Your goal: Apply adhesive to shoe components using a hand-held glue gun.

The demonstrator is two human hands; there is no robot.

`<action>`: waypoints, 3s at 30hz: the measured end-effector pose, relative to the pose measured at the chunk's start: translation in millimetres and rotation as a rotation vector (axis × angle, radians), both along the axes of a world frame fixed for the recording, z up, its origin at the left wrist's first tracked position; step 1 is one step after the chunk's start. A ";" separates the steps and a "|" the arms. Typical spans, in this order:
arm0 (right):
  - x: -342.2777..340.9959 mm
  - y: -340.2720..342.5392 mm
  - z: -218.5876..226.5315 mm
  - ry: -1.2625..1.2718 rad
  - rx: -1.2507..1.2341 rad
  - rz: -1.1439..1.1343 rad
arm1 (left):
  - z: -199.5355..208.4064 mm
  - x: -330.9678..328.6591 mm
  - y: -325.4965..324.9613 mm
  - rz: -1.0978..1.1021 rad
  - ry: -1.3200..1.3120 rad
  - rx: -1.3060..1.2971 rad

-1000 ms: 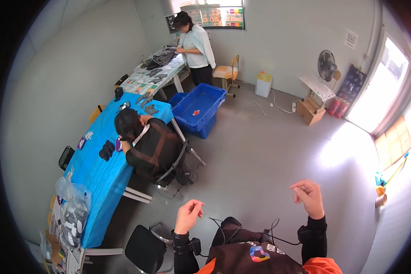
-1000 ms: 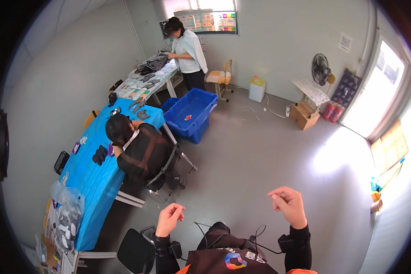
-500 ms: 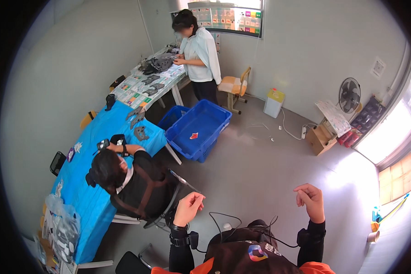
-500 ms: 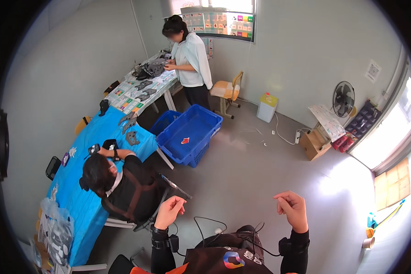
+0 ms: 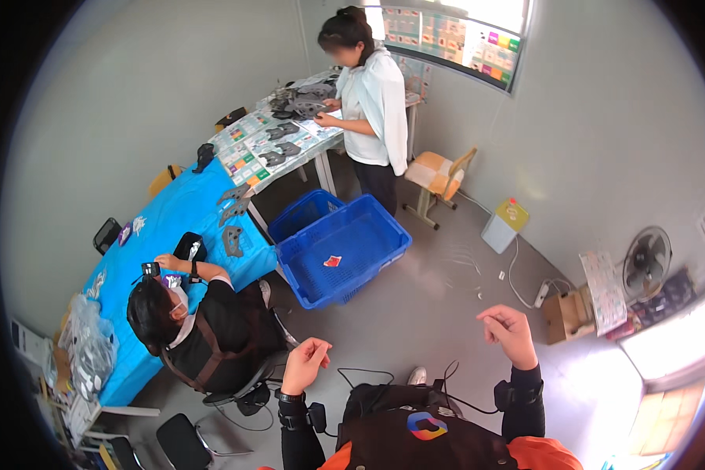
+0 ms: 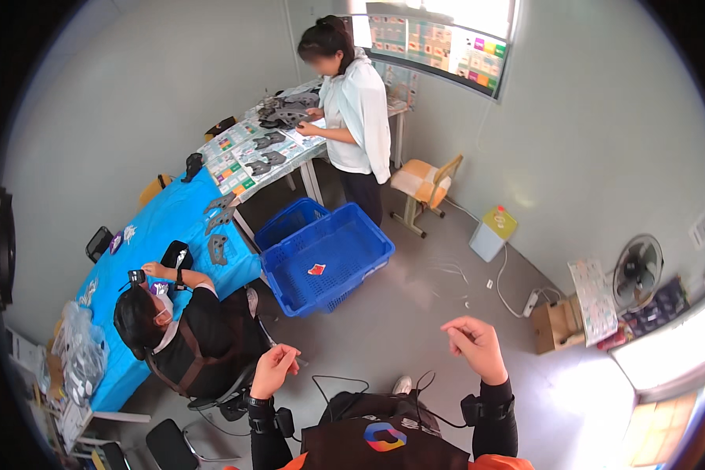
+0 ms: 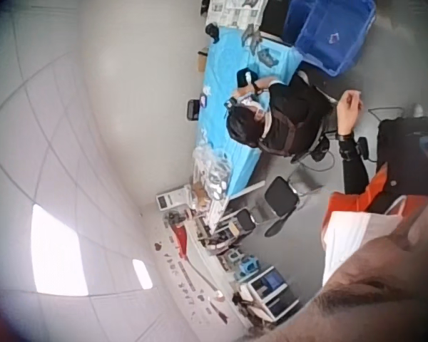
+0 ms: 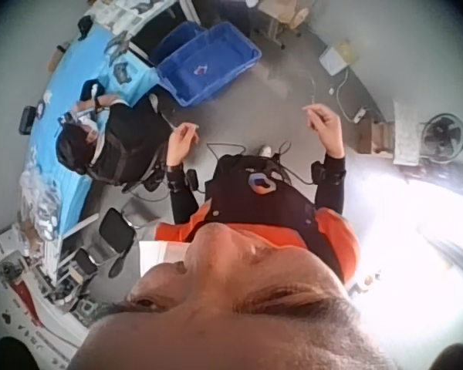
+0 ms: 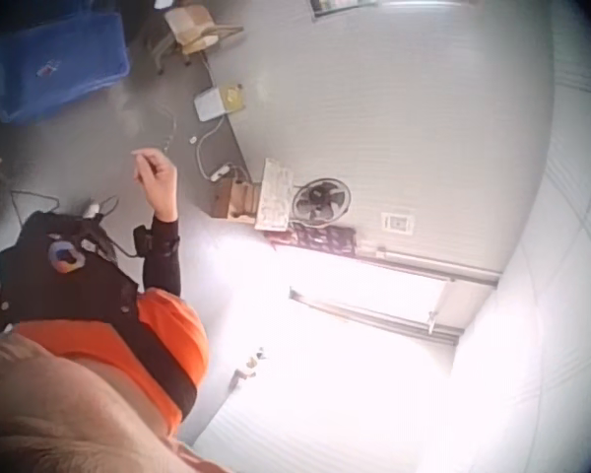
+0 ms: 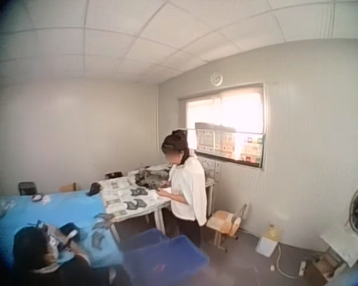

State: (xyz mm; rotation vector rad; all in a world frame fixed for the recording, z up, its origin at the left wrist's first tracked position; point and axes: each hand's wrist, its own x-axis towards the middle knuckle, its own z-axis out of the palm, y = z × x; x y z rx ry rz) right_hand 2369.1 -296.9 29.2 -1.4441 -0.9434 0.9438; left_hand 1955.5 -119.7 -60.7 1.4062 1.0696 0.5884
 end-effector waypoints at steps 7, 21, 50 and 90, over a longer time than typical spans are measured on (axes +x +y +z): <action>104.0 121.5 -1.8 0.027 0.020 0.098 | 0.6 71.6 42.7 0.148 0.037 0.048; 178.8 300.9 -24.4 0.033 -0.037 0.121 | -19.1 140.6 210.5 0.217 0.115 0.084; 219.1 568.4 -62.1 0.040 -0.118 0.652 | -71.5 179.0 231.4 0.712 0.127 -0.126; 241.4 549.8 -72.1 0.113 -0.125 0.562 | -109.9 179.1 283.5 0.575 0.080 -0.231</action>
